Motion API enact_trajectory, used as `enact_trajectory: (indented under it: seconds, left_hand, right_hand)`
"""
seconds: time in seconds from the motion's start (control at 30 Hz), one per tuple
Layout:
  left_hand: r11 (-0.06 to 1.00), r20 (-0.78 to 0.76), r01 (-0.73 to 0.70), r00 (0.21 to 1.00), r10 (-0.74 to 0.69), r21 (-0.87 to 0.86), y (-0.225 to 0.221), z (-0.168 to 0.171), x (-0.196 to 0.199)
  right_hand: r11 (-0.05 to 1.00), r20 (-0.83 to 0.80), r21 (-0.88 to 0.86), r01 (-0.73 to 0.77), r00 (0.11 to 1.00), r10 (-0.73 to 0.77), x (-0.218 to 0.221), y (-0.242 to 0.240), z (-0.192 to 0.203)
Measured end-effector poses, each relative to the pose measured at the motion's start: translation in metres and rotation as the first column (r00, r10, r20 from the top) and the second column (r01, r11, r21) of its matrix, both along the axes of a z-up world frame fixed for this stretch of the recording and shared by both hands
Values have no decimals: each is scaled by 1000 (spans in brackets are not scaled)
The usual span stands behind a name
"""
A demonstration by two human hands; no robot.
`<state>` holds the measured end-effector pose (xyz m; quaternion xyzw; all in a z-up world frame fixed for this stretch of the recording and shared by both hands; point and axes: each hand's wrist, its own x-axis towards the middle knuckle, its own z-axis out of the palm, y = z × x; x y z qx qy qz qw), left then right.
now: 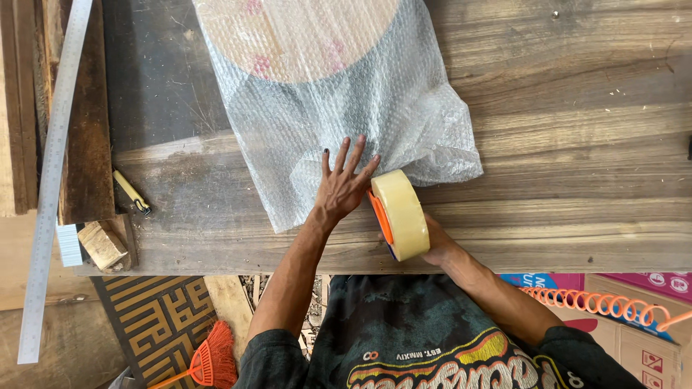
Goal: The person wraps a circular sign in bubble wrap and secures the packaging with clear tape using a handheld tape dispenser.
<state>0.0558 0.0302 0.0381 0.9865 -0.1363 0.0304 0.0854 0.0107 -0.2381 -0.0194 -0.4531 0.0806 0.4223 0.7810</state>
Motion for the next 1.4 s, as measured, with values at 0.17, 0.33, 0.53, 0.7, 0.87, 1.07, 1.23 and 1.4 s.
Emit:
enact_trajectory:
  seconds: [0.17,0.33,0.53,0.7,0.87,1.07,1.23,1.4]
  left_hand:
    - [999,-30,47,998,-46,27,1,13,3]
    - [997,-75,61,996,-57,50,0,21,4]
    - [995,-134,57,990,-46,81,-2,17,5]
    - [994,-185,48,982,-30,96,-4,1,7]
    - [1000,-332,9,943,-1,23,-7,43,8]
    - [991,-329,57,944,-15,120,-6,50,8]
    - [995,-128,-60,991,49,-81,-15,-6,6]
    - [975,171,-86,978,122,-203,-15,-30,8]
  right_hand:
    - [996,32,87,-17,999,14,8,-3,28]
    - [986,54,163,-30,998,22,16,4,55]
    - [965,81,259,-37,997,16,27,14,87]
    - [963,367,83,-256,906,209,56,14,75]
    - [852,665,-520,67,657,354,84,28,124]
    - [896,753,-411,168,616,230,118,38,135]
    - [996,749,-63,55,662,11,104,80,164]
    - [1000,729,27,14,684,-29,98,90,180]
